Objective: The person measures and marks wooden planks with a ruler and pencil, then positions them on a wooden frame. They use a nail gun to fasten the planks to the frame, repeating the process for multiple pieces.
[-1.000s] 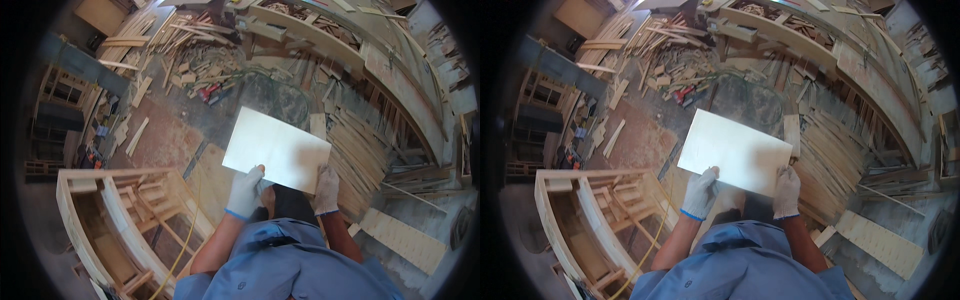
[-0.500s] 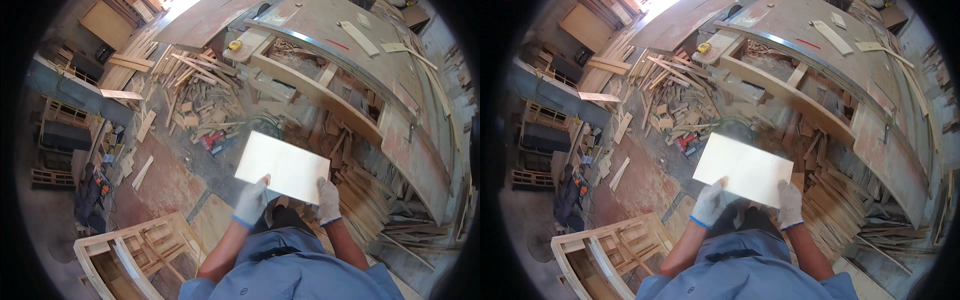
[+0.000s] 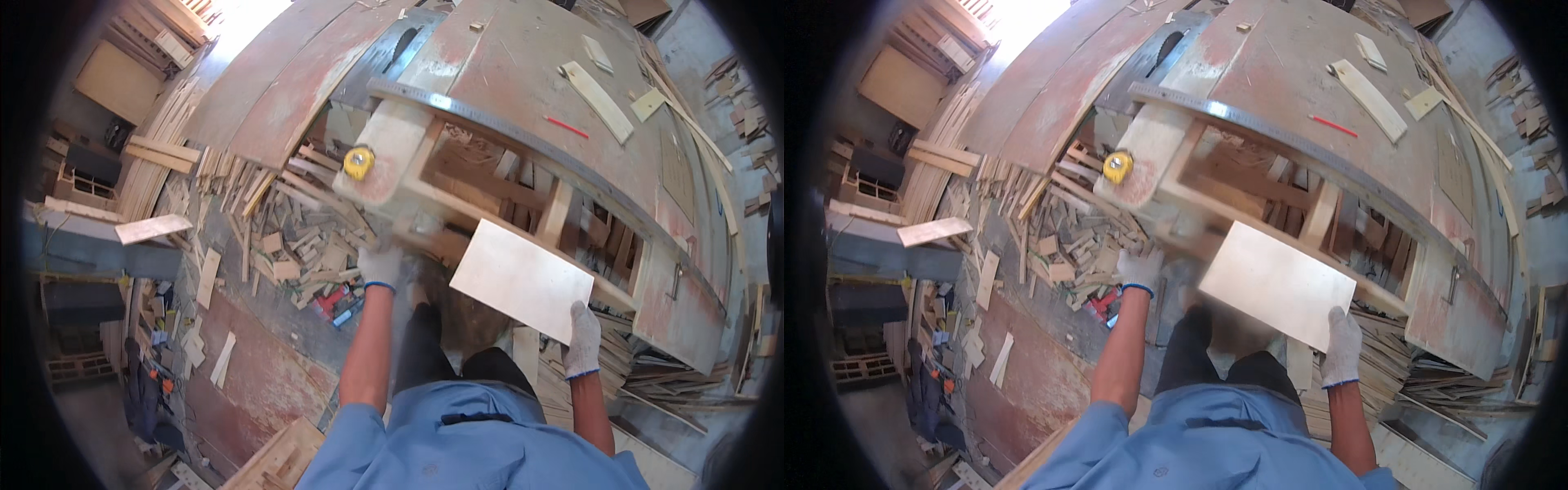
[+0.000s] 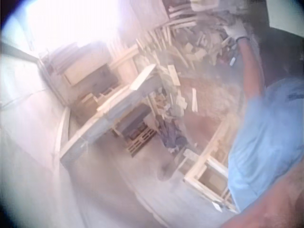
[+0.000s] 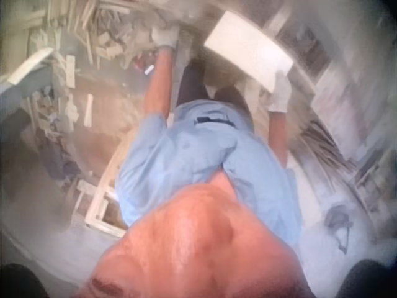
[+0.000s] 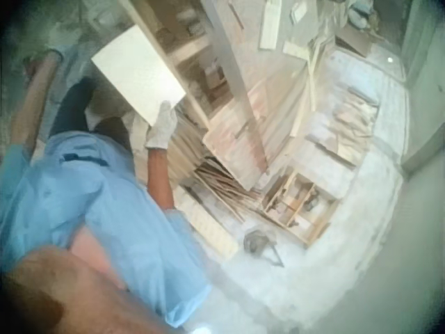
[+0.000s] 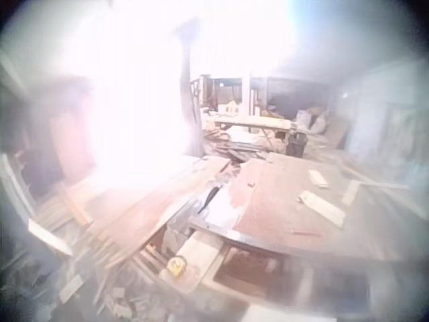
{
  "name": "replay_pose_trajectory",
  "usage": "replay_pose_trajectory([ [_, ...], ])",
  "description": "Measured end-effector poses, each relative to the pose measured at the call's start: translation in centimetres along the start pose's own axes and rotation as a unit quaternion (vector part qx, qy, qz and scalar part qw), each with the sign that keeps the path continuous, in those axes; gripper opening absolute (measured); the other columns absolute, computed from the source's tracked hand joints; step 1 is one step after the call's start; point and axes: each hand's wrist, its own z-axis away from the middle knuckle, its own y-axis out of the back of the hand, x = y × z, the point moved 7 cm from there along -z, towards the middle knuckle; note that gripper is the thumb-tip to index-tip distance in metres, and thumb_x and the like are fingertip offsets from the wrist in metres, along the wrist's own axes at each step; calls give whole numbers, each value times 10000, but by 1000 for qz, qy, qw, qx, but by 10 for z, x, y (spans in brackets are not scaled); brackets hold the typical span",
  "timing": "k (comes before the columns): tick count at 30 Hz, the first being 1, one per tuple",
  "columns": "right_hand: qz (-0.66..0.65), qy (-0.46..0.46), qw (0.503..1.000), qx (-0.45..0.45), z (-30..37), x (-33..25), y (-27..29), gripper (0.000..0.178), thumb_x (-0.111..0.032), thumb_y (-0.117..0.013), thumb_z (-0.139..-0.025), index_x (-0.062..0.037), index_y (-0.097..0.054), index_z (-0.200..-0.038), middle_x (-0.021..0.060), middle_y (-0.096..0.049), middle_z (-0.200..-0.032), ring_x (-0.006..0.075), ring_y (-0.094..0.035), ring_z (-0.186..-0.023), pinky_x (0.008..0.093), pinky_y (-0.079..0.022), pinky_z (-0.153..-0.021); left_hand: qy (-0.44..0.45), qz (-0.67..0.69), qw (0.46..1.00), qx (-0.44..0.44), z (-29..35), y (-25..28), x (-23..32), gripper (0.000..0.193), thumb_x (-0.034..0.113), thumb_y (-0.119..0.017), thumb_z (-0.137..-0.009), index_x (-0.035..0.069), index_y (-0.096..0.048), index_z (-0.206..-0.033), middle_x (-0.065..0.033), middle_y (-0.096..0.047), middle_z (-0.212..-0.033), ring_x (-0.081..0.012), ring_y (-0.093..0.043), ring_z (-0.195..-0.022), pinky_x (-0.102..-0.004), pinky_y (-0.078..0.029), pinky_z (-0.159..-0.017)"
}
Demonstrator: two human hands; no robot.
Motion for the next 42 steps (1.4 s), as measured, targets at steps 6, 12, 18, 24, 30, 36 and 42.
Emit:
replay_pose_trajectory([
  [6,16,-19,1000,-12,-49,-38,-64,402,-349,-592,-1058,11,-610,-1236,64,-688,-1059,144,-688,-859,303,-563,-672,4,-106,970,218,-96,16,18,719,611,-334,-1028,100,-463,-1517,-153,-475,-1558,-368,-441,-1422,-528,-343,-1157],
  [12,14,-32,999,-35,-102,-72,-128,382,-352,-623,-1045,-7,-630,-1209,41,-687,-1048,140,-682,-861,310,-563,-710,15,-102,989,104,-130,-28,18,585,478,-402,-1047,100,-491,-1486,-121,-532,-1497,-347,-459,-1390,-500,-308,-1187],
  [18,1,-7,997,-71,-165,-94,-175,395,-327,-588,-1069,33,-646,-1218,65,-685,-1104,137,-660,-909,298,-555,-795,-6,-126,970,208,-114,-17,29,505,424,-434,-1057,93,-541,-1423,-106,-595,-1406,-332,-545,-1285,-477,-408,-1094],
  [24,-18,-53,995,-84,-233,-96,-223,378,-311,-589,-1066,34,-670,-1197,71,-697,-1081,137,-642,-953,304,-535,-835,5,-192,915,354,-40,-16,42,428,371,-467,-1066,86,-591,-1360,-91,-657,-1316,-317,-631,-1179,-455,-508,-1001],
  [30,-12,-5,994,-105,-304,-95,-275,335,-350,-639,-1031,-62,-679,-1197,17,-680,-1005,122,-642,-816,313,-524,-620,189,-513,802,241,12,-207,-11,423,274,-575,-1048,-2,-579,-1368,-157,-673,-1261,-266,-688,-1092,-384,-566,-947],
  [36,6,11,995,-95,-358,-82,-324,455,-348,-619,-1043,59,-670,-1240,85,-707,-1077,202,-653,-943,346,-542,-814,116,-371,918,80,-138,-307,-59,575,340,-552,-1072,-48,-434,-1480,-213,-641,-1293,-332,-670,-1149,-465,-545,-1031],
  [42,126,-19,988,-88,-380,-104,-356,456,-417,-625,-1026,25,-708,-1103,52,-666,-877,162,-598,-727,336,-498,-561,148,-328,932,51,-241,-327,-65,524,291,-430,-1112,-62,-362,-1493,-248,-477,-1481,-412,-513,-1348,-537,-429,-1150],
])
